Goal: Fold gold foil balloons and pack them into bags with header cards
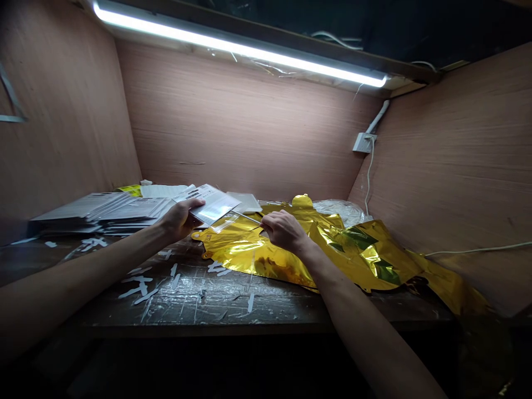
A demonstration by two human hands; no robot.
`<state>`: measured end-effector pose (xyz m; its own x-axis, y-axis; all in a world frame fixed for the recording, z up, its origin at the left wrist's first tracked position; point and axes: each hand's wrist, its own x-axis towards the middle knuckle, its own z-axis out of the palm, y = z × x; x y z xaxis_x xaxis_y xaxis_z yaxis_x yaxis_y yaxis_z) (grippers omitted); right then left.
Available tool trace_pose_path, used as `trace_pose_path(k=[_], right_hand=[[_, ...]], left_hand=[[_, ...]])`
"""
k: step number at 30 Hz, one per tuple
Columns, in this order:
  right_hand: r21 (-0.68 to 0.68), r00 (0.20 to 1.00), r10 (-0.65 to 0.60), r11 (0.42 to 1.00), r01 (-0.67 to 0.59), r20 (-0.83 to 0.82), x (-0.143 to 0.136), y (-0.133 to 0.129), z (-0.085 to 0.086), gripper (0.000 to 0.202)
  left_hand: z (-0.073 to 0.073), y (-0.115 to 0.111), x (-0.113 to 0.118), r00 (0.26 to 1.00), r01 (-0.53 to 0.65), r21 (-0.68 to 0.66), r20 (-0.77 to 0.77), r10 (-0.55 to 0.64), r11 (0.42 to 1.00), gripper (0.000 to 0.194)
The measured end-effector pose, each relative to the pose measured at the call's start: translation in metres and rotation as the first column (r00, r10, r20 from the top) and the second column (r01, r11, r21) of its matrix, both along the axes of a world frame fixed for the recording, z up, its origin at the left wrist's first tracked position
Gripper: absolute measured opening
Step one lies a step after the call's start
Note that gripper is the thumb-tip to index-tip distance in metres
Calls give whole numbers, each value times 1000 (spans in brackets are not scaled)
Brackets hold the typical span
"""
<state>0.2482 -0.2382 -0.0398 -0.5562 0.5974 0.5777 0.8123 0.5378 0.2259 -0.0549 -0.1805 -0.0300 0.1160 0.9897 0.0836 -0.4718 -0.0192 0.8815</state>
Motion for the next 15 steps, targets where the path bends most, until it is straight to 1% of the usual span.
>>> trace_pose_path(k=[3,6,8,11,15], right_hand=[[17,997,-75,997,75,11,1,0,0,33],[46,982,-189,981,188,15,2,0,0,36],[55,972,-236,970,235,11,1,-1,0,36],[58,966,-260,964,259,5,-1,-1,0,37],[62,966,-257,964,257,-2,-1,-1,-1,37]], left_hand=[[1,-2,1,1000,-19,18,-18,19,1000,13],[0,-2,1,998,-27,49,-50,30,998,16],[-1,-3,1,997,-27,73,-71,32,997,20],[-4,-4,1,995,2,134,-98,11,991,25],[-6,-5,1,991,30,207,-134,-2,978,29]])
